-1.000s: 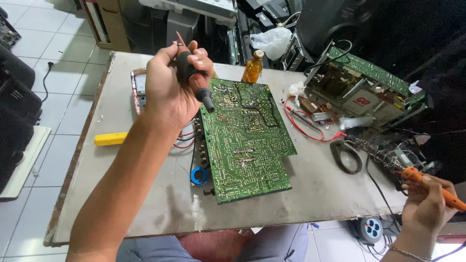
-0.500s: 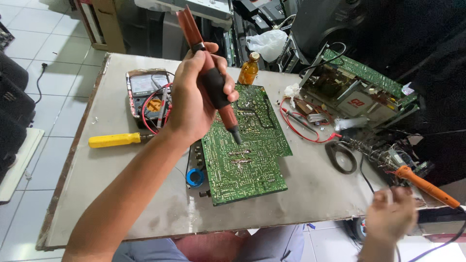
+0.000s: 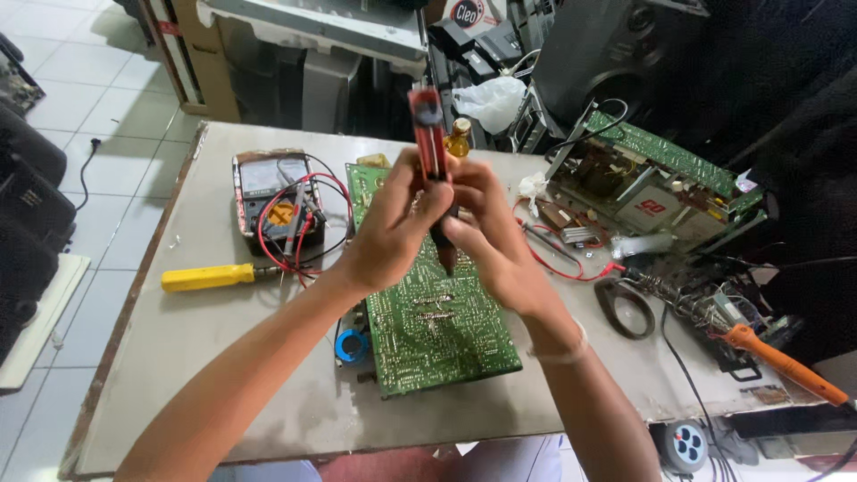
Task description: The person solders a green circuit board using a soldering iron and solder wire. They then use a solder sucker to remove excess solder from the board.
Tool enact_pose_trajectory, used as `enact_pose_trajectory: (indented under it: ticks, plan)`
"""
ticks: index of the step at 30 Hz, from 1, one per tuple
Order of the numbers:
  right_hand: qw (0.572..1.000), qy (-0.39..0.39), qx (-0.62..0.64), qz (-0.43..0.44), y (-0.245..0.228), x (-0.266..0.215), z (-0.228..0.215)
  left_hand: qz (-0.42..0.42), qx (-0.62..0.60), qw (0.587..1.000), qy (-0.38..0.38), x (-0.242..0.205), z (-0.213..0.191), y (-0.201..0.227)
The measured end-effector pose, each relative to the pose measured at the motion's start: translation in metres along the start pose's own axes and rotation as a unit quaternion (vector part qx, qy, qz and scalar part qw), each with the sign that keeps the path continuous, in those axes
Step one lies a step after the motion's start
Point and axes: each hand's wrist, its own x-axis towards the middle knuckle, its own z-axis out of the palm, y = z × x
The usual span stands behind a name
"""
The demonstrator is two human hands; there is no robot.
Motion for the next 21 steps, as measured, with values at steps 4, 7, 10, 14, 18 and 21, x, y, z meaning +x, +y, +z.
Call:
enact_pose_trajectory:
  ticks: [4,7,10,14,18,21]
  plan:
    - [0.988,0.054,0.138,0.05,0.07,0.032,-0.009,0.101,0.232,0.967,0.015,0.002,-0.002,0.006]
    - [0.925,0.089,0.362,0.077,0.09,0.043,-0.016,0.068,0.386,0.919,0.031,0.0,-0.005,-0.007]
    - [0.93,0.157,0.32,0.088,0.027,0.052,-0.015,0.028,0.294,0.955,-0.006,-0.001,-0.013,-0.019]
    - [0.938,0.192,0.29,0.002,-0.021,0.054,-0.038,-0.074,0.383,0.917,-0.084,-0.002,-0.018,-0.034]
    - [0.965,0.167,0.132,-0.153,-0.069,0.04,-0.05,-0.174,0.433,0.865,-0.183,-0.004,-0.018,-0.039]
    - [0.915,0.336,0.172,-0.14,-0.064,0.015,-0.088,-0.142,0.428,0.876,-0.168,-0.006,-0.019,-0.048]
